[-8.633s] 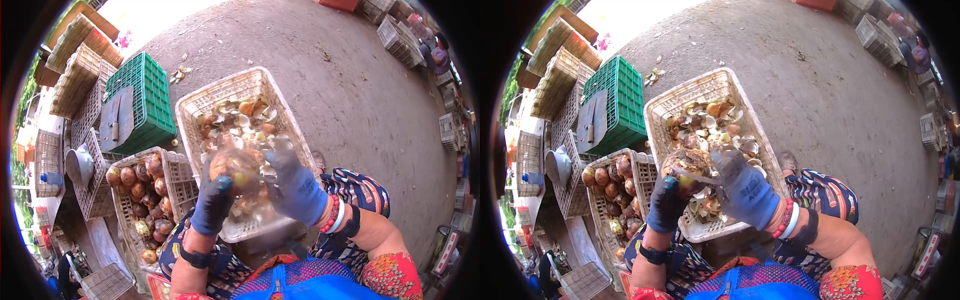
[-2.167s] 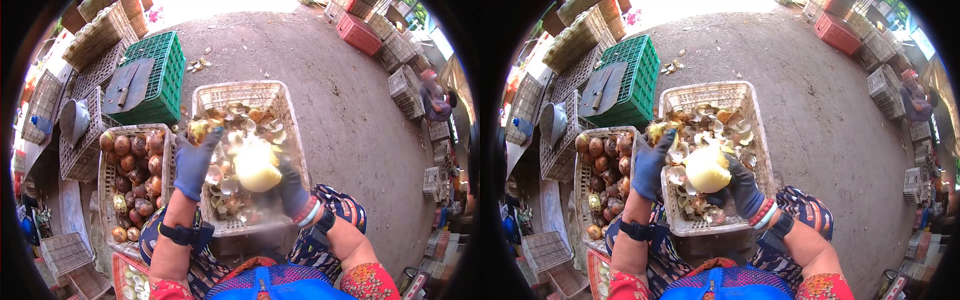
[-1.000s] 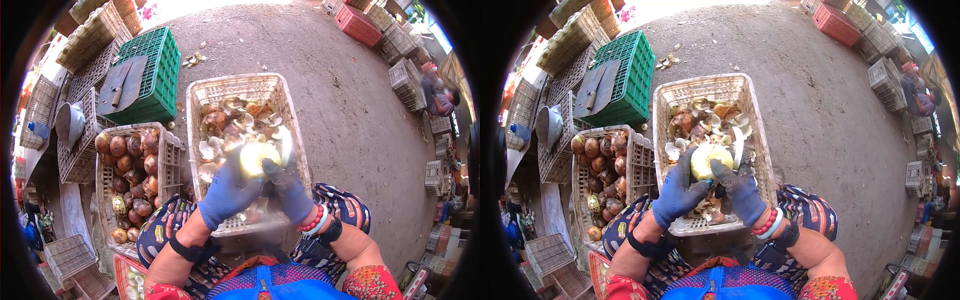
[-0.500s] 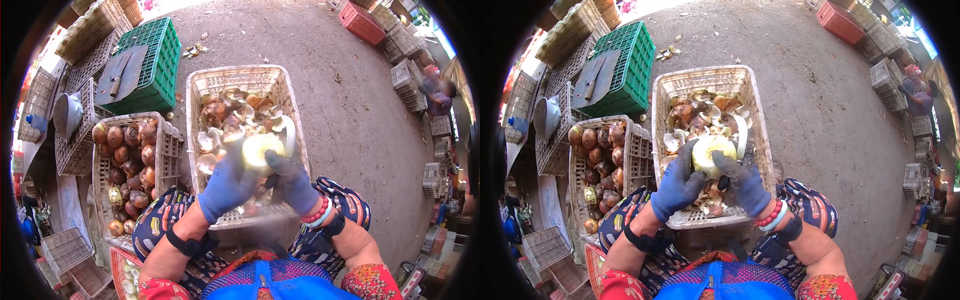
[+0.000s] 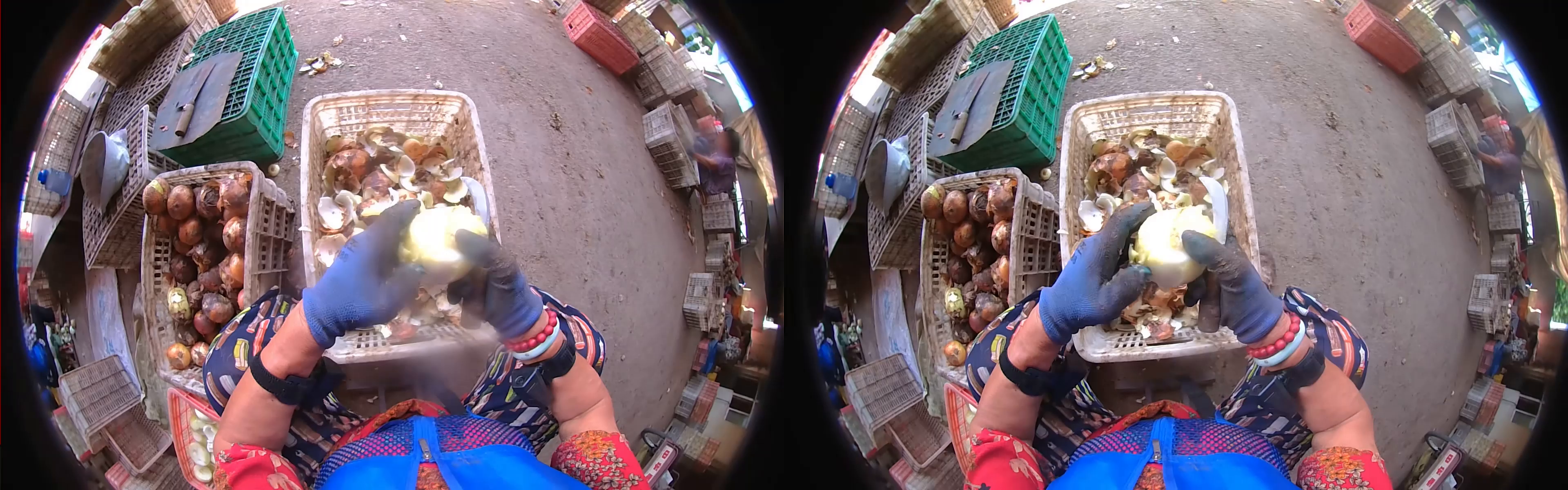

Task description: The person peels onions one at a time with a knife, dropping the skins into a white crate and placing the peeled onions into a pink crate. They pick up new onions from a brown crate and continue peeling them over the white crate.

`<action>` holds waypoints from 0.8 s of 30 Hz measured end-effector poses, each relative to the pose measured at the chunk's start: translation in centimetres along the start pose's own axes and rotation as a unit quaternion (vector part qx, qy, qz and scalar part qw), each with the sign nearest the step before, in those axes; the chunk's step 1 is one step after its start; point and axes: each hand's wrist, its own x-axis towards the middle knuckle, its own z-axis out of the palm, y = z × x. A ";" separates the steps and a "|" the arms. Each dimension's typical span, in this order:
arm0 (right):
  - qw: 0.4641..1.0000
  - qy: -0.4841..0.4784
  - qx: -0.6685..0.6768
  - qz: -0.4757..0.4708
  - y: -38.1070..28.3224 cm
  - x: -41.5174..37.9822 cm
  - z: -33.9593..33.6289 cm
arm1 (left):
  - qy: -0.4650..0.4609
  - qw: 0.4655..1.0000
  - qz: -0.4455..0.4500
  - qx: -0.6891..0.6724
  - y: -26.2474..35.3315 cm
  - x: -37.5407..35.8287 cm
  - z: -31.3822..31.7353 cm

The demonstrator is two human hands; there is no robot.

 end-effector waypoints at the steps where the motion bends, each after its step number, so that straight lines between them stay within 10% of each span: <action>1: 1.000 -0.001 -0.027 -0.001 0.3 0.0 -0.5 | 0.003 1.000 -0.017 -0.025 0.6 -0.1 0.4; 8: 0.999 -0.030 -0.002 0.031 0.8 0.2 -1.3 | -0.067 0.982 -0.131 -0.116 1.4 0.0 -0.8; 17: 0.998 -0.055 -0.031 0.022 1.1 0.5 -1.3 | 0.023 0.997 -0.060 -0.033 -2.4 -0.7 0.5; 22: 0.994 -0.046 0.080 0.064 1.2 0.0 -0.1 | 0.002 0.948 -0.279 -0.151 -0.2 0.3 -0.9; 24: 0.989 -0.048 0.125 0.070 1.0 -0.1 0.0 | -0.020 0.970 -0.235 -0.066 -1.3 0.2 -1.3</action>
